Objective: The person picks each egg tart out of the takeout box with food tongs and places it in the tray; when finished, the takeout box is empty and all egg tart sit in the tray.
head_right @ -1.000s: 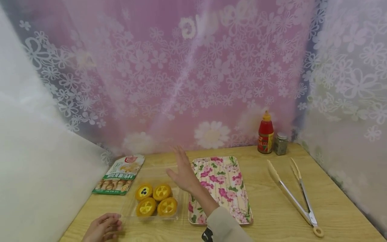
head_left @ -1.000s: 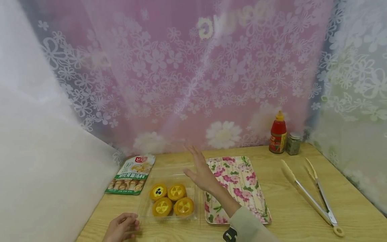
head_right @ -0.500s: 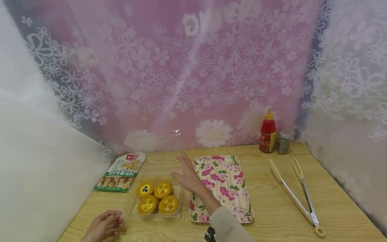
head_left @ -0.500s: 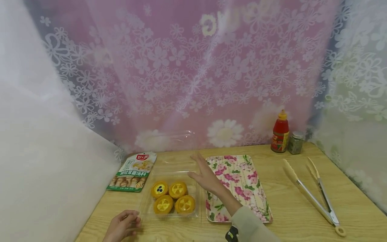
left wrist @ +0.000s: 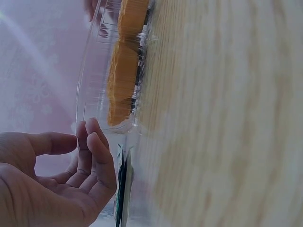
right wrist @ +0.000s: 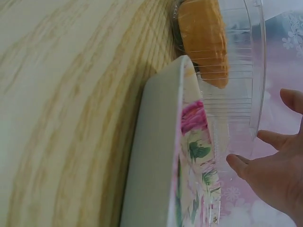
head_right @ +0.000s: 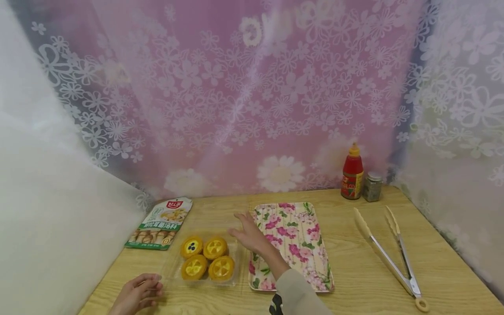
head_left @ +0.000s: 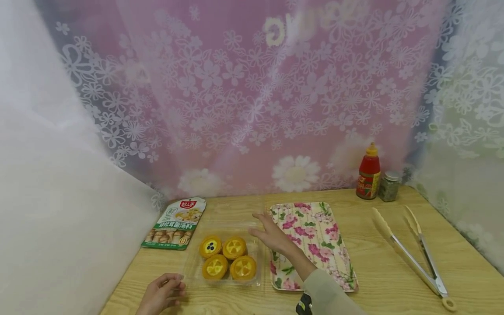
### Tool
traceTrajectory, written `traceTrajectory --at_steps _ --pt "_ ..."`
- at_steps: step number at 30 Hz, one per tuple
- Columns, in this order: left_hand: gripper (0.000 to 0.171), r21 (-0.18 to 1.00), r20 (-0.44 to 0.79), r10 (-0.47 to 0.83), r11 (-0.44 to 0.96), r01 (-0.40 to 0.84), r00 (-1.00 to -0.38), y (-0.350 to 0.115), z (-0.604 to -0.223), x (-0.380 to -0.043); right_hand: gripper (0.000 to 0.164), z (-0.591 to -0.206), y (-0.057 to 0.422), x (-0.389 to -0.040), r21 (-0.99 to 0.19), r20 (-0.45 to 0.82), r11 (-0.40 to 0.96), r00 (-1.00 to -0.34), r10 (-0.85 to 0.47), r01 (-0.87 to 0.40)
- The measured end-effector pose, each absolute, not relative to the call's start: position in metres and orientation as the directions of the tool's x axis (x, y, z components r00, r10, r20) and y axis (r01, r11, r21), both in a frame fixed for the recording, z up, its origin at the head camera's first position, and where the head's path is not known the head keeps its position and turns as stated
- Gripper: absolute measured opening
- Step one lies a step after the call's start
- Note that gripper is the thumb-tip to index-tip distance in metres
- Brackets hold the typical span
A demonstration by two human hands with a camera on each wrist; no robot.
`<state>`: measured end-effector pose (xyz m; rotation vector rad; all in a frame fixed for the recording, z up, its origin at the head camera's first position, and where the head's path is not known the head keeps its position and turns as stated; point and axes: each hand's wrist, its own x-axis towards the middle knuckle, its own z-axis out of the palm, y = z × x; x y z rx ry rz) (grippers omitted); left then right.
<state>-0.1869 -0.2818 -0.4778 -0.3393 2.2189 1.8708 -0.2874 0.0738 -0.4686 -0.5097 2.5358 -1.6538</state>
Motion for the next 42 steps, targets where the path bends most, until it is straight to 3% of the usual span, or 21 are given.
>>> traceTrajectory --at_steps 9,17,21,29,42 --pt "0.023 0.937 -0.313 -0.031 0.150 -0.314 -0.949 -0.281 -0.477 -0.186 0.061 -0.471 0.076 -0.287 -0.895 0.104 0.378 -0.934 -0.342 -0.238" --pt "0.039 0.939 -0.273 -0.147 0.176 -0.297 -0.951 -0.267 -0.475 -0.190 0.062 -0.469 0.081 -0.281 -0.899 0.099 0.362 -0.918 -0.383 -0.247" --pt "0.038 0.935 -0.279 -0.190 0.170 -0.311 -0.941 -0.262 -0.474 -0.192 0.063 -0.466 0.086 -0.275 -0.903 0.082 0.357 -0.912 -0.401 -0.238" --pt "0.038 0.928 -0.289 -0.165 0.192 -0.319 -0.943 -0.263 -0.470 -0.200 0.073 -0.461 0.101 -0.263 -0.927 0.026 0.333 -0.916 -0.400 -0.172" --pt "0.042 0.901 -0.291 -0.125 0.297 -0.315 -0.949 -0.272 -0.456 -0.218 0.067 -0.459 0.172 -0.242 -0.929 0.075 0.298 -0.900 -0.428 -0.219"
